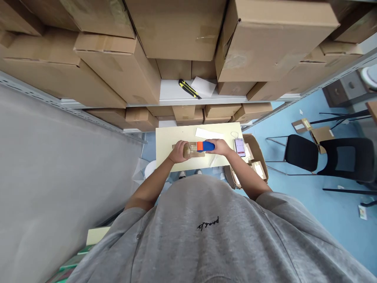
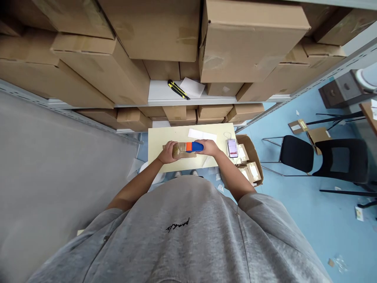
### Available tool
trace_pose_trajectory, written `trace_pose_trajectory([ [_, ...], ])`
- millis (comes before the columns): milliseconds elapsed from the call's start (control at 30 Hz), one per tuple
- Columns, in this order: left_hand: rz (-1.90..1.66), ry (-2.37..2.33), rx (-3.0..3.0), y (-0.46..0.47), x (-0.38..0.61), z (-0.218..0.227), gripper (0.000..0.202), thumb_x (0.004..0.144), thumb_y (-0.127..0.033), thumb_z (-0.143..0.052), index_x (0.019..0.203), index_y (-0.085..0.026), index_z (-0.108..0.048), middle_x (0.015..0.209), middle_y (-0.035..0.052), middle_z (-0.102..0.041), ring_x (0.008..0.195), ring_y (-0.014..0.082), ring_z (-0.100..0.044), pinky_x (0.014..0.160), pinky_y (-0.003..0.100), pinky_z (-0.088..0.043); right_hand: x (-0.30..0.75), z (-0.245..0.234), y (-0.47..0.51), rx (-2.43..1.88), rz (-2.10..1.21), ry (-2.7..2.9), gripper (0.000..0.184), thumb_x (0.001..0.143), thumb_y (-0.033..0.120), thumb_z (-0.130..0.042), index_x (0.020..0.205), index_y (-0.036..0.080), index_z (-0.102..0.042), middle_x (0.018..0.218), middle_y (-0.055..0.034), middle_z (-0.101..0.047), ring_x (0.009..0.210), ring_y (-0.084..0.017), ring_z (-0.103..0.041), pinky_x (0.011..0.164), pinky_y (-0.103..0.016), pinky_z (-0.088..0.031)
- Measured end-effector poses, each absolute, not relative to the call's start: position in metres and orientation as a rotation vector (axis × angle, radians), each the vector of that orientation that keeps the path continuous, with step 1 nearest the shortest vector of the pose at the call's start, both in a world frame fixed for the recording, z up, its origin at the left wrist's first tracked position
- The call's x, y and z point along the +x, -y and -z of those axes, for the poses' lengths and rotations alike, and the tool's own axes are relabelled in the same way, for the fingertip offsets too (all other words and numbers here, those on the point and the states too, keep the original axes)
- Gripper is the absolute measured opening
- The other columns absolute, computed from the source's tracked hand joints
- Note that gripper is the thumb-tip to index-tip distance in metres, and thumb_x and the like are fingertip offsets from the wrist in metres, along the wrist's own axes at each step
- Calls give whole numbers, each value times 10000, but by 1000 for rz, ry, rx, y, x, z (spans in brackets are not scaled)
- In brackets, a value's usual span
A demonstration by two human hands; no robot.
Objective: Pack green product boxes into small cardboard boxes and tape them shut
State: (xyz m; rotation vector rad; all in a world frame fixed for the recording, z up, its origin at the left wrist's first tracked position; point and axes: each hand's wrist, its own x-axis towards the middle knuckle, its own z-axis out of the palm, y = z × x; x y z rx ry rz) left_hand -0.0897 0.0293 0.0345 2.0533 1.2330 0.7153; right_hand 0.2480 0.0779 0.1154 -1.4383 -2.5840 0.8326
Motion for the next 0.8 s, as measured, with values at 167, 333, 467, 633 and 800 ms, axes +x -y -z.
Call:
trace_pose_trajectory([
  [167,-686,-1354,1859,-15,-143,-10,986,601,-434,-925,1442,-182,-476,1429,201,-507,1380,395,-508,1212,521,-414,256,-103,-85,-1537,-770,2565,701,799,618,-808,1417,323,-656,1349,-34,-743,1185,-334,-713,957,-400,-549],
  [333,-563,-1516,1790,-1,-177,6,1033,568,-438,-928,1458,-202,-458,1397,186,-582,1360,392,-548,1247,565,-345,213,-94,-93,-1412,-786,2677,701,813,584,-810,1439,327,-629,1355,-26,-738,1197,-307,-705,937,-364,-544],
  [467,-234,-1689,2027,2,-161,-1,1259,620,-506,-864,1631,-90,-241,1632,299,-370,1588,483,-220,1292,668,-56,185,-87,-94,-1383,-765,2782,668,818,580,-806,1413,325,-644,1309,-20,-758,1152,-296,-719,899,-349,-542],
  [633,-36,-1579,2312,-9,-96,-14,1467,619,-563,-864,1689,-46,-5,1733,282,-161,1625,451,-85,1302,612,40,185,-81,-97,-1361,-733,2763,669,834,589,-785,1429,324,-632,1328,-20,-749,1160,-292,-714,907,-345,-538],
  [800,-60,-1559,2257,-23,-78,2,1219,683,-421,-823,1686,-120,-198,1555,235,-483,1469,438,-407,1262,560,-211,215,-74,-102,-1407,-750,2752,703,814,596,-796,1442,327,-630,1328,-24,-751,1164,-305,-715,925,-364,-546],
])
